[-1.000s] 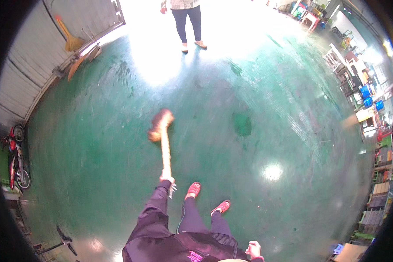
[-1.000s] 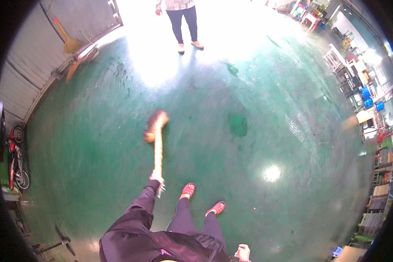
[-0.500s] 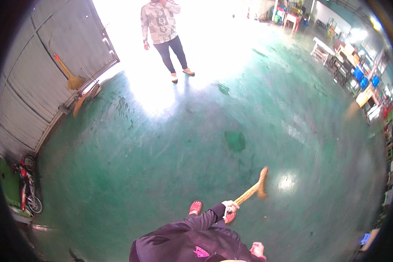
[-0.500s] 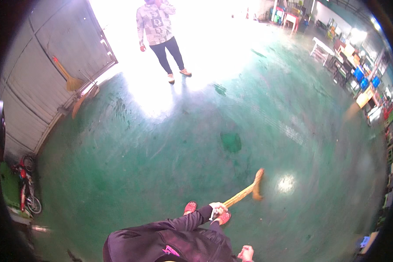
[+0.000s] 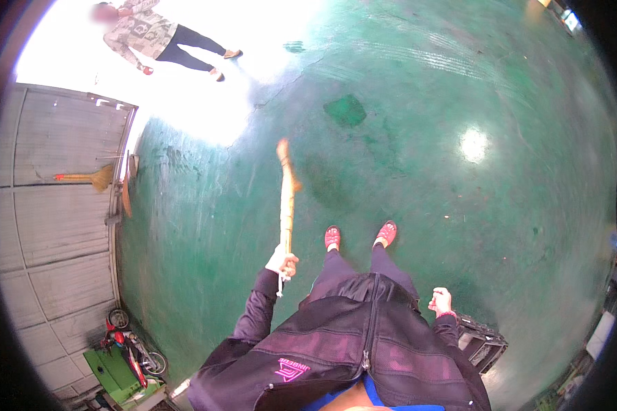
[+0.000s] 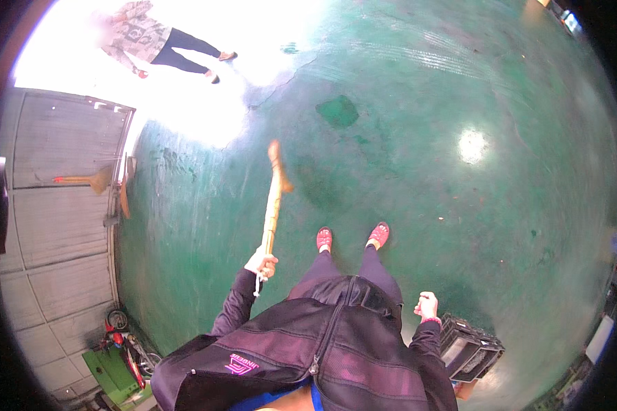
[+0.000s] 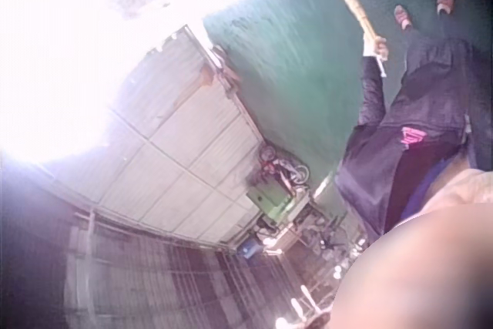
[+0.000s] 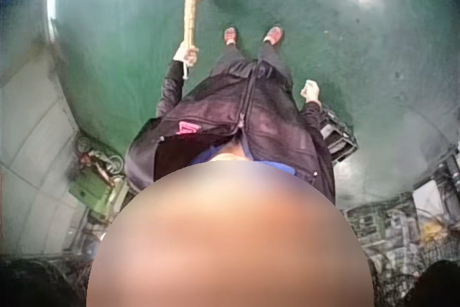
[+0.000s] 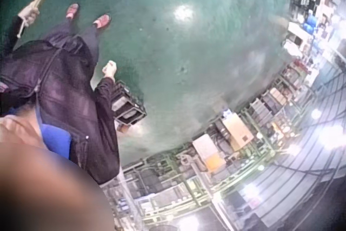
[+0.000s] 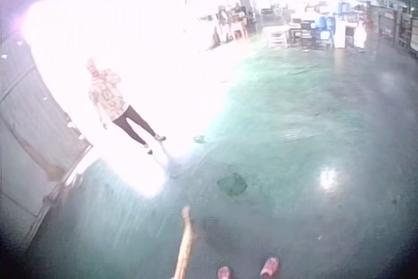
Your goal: The person sweeps a large green factory floor using a traditional straw broom. They move systematically across the area, gathering debris into piles and navigating around equipment, crates, and other workers. The person occasionally pauses to adjust their position or the broom.
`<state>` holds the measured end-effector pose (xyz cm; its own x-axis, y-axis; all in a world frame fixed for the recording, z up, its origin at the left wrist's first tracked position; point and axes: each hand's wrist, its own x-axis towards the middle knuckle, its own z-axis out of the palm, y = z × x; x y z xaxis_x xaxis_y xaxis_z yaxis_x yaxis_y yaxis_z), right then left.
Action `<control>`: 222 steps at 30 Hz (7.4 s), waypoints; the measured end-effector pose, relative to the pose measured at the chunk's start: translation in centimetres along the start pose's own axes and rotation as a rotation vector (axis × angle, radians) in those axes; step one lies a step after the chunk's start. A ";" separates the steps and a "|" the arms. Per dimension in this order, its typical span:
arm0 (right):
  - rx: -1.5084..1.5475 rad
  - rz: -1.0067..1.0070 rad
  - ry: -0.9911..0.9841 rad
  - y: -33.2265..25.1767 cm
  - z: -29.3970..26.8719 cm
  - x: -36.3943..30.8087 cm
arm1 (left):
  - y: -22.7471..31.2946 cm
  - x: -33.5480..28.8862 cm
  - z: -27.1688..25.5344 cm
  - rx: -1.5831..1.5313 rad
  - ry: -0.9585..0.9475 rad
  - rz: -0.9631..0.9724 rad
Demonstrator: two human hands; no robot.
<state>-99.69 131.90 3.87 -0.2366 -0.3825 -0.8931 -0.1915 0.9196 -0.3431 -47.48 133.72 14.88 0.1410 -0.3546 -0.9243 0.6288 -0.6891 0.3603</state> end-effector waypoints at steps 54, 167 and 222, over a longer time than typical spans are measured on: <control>0.020 -0.072 -0.047 -34.2 10.9 6.4 | 22.3 34.5 8.8 -0.356 -0.048 -0.714; 0.324 0.096 0.203 -72.4 4.2 23.7 | 74.3 63.7 40.3 -0.009 -0.532 -0.222; 0.539 0.131 0.055 -85.7 -11.6 36.6 | 60.4 52.9 106.8 0.737 -0.655 -0.213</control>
<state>-102.95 38.07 3.93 -0.2778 -0.2524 -0.9269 0.3535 0.8703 -0.3429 -83.76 5.86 1.20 -0.5063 -0.3034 -0.8072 -0.0689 -0.9188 0.3886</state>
